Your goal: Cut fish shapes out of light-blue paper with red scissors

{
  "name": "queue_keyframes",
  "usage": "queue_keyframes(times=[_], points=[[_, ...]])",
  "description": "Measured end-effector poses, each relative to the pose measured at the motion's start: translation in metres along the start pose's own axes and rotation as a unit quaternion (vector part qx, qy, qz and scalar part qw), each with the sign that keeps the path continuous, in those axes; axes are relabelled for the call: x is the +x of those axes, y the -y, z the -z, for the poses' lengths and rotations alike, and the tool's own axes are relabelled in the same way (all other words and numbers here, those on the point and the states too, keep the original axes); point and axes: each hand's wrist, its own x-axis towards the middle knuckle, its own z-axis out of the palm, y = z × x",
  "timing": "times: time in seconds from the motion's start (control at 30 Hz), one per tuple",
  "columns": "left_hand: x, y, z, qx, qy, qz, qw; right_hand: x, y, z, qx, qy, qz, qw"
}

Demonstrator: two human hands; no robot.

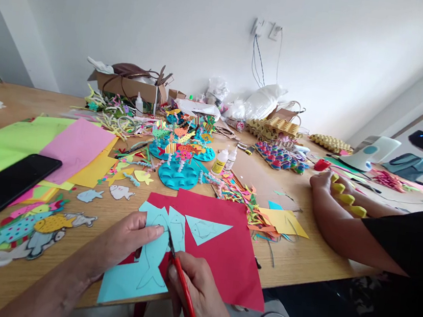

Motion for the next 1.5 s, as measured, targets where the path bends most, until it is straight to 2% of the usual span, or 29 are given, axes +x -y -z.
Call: queue_keyframes(times=[0.47,0.7,0.9,1.27,1.37,1.5], points=[[0.001,0.003,0.003,-0.008,0.011,0.016,1.0,0.001,-0.001,0.0,-0.021,-0.015,0.035,0.999],[0.002,0.008,0.005,0.009,0.021,0.031,0.999,0.001,-0.003,0.0,-0.032,-0.02,0.029,0.999],[0.003,0.007,0.006,0.004,0.051,0.055,0.997,0.0,-0.005,0.0,-0.038,-0.016,0.033,0.999],[0.002,0.001,0.004,0.007,0.065,0.05,0.997,-0.001,-0.005,0.001,-0.03,-0.019,0.023,0.999],[-0.001,-0.004,0.003,0.019,0.05,0.052,0.997,0.0,-0.003,0.001,-0.032,-0.022,0.02,0.999],[-0.004,-0.006,0.004,0.039,-0.007,0.016,0.999,0.001,-0.002,0.0,-0.034,-0.021,0.02,0.999]])
